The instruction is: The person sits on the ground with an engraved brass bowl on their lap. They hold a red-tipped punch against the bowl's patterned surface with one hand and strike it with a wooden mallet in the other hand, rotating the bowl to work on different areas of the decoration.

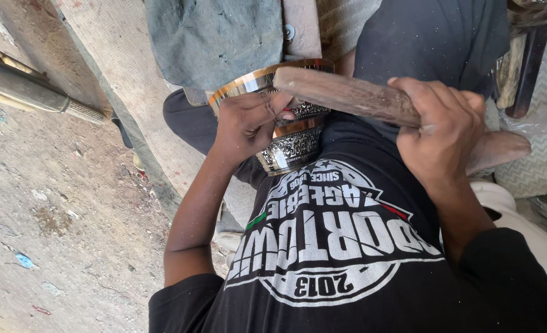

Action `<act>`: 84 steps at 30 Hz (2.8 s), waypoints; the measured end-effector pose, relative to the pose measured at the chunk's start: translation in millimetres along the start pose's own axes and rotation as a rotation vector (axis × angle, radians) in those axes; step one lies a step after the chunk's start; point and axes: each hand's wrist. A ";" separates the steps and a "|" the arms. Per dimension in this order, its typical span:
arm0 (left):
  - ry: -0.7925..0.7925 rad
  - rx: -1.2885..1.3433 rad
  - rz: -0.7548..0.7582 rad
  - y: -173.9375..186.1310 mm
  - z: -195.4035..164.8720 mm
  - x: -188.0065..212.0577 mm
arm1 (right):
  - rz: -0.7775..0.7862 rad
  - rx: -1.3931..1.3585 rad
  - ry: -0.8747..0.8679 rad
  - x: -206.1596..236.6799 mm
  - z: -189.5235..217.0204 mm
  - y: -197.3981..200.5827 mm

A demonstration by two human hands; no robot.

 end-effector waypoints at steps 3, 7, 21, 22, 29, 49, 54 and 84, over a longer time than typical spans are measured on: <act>0.036 0.035 0.029 0.1 -0.8 0.7 | -0.006 0.014 0.014 0.4 0.4 -3.4; 0.015 0.016 0.020 0.0 0.3 0.8 | -0.085 -0.069 0.088 0.2 2.7 -6.5; 0.046 0.018 0.062 5.5 -5.0 -3.1 | -0.024 -0.158 -0.026 -7.0 19.8 -13.4; 0.063 0.018 0.070 5.7 -5.7 -3.4 | 0.012 -0.051 -0.018 -6.0 19.0 -13.2; 0.057 0.020 0.091 8.9 -5.0 -5.2 | -0.032 -0.154 -0.033 -1.7 13.0 -14.4; 0.277 -0.052 -0.097 -3.7 -29.9 9.2 | 0.073 0.134 0.116 -33.5 -0.5 -1.2; 0.271 -0.112 -0.144 -4.9 -28.0 12.7 | 0.021 -0.422 0.003 -55.9 1.2 7.1; 0.429 -0.134 -0.313 -14.6 -51.3 19.2 | 0.283 0.147 0.463 -104.4 20.9 31.7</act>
Point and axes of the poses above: each hand's wrist, its own x-axis away from the middle knuckle, its own y-axis out of the back of the hand, z = x × y, and after that the axes turned 13 degrees about -x, right-handed
